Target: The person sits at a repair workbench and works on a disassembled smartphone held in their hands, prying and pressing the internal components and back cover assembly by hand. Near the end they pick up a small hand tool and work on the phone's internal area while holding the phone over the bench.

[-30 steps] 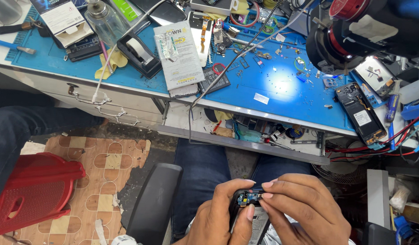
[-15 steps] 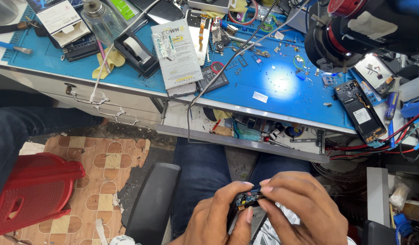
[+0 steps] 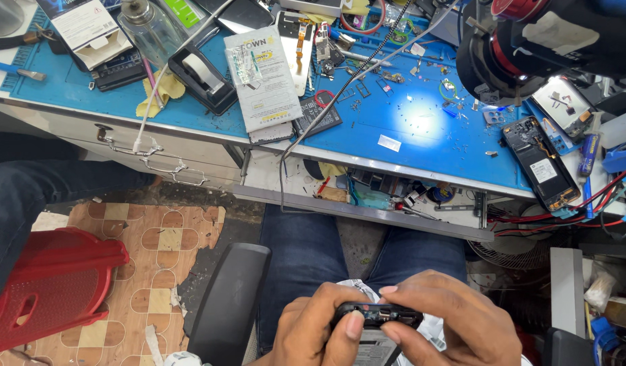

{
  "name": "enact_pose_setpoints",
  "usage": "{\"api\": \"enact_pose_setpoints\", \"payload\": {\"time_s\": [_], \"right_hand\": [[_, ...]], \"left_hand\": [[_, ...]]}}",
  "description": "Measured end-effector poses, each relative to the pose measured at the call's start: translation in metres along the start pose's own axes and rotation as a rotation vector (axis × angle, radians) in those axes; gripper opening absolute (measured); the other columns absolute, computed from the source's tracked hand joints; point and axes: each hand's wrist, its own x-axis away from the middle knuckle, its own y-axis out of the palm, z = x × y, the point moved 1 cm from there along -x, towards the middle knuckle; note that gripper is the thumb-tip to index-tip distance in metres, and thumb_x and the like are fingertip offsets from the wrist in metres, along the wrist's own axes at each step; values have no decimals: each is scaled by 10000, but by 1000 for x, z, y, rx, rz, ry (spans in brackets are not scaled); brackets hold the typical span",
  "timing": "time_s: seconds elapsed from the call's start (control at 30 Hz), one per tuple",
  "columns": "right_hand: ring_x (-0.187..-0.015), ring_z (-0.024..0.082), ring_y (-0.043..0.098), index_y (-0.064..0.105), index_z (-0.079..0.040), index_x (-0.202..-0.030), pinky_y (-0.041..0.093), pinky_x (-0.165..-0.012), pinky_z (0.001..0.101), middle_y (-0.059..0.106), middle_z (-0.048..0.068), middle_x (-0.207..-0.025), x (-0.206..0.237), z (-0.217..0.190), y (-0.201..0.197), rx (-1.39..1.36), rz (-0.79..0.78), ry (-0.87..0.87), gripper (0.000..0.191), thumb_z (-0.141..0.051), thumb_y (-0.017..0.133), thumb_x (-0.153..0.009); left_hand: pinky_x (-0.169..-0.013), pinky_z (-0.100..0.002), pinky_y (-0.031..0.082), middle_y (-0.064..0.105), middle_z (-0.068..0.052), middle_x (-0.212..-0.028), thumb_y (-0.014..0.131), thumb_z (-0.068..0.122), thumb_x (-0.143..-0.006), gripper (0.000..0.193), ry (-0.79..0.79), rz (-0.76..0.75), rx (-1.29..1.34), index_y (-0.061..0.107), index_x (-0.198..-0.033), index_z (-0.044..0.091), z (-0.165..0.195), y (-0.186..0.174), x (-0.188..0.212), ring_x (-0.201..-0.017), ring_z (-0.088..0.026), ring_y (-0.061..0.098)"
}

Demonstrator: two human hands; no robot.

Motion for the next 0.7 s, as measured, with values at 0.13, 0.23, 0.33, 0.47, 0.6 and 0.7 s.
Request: {"api": "enact_pose_setpoints", "payload": {"time_s": [0.13,0.23,0.33,0.47,0.6,0.7], "right_hand": [[-912,248,759,717,36,-1092,592,-789,362,766,188,-973,5,7,2,-174,-24,73,354,24,844,-762],[-937,240,747,712,21,-1083,595,-821,360,746,172,-998,4,5,4,-151,2,51,334,28,840,-774],[-937,193,743,697,-34,-1047,600,-817,324,711,101,-1020,-4,-2,9,143,88,-163,334,-57,859,-756],[-913,223,740,721,-34,-978,608,-777,328,699,87,-966,-21,-15,8,410,58,-301,297,-79,866,-723],[-907,265,744,706,11,-1005,623,-785,345,712,130,-963,-39,-20,1,574,-95,-499,298,-70,859,-762],[-917,303,749,708,44,-1009,631,-789,382,721,160,-971,-45,-22,-4,676,-179,-557,275,-51,830,-781]], "left_hand": [[-543,-288,538,692,-62,-710,573,173,-1060,229,0,2,13,651,-1052,-42,-1,3,2,-585,-124,702],[-626,-291,585,718,-90,-835,552,178,-1109,228,120,26,-60,636,-1105,-34,0,2,0,-698,-136,736],[-554,-282,531,695,-65,-746,548,162,-1073,229,-19,4,-16,636,-1097,-48,3,0,-2,-607,-110,680],[-509,-278,484,656,-43,-651,533,157,-1056,226,-210,-9,14,648,-1106,-31,7,0,-7,-555,-90,641],[-525,-277,489,663,-49,-680,518,161,-1060,234,-271,-30,46,619,-1160,-24,11,-1,-12,-583,-81,653],[-555,-285,492,671,-68,-719,496,170,-1058,296,-339,-48,73,574,-1264,-28,15,-2,-14,-616,-90,652]]}}
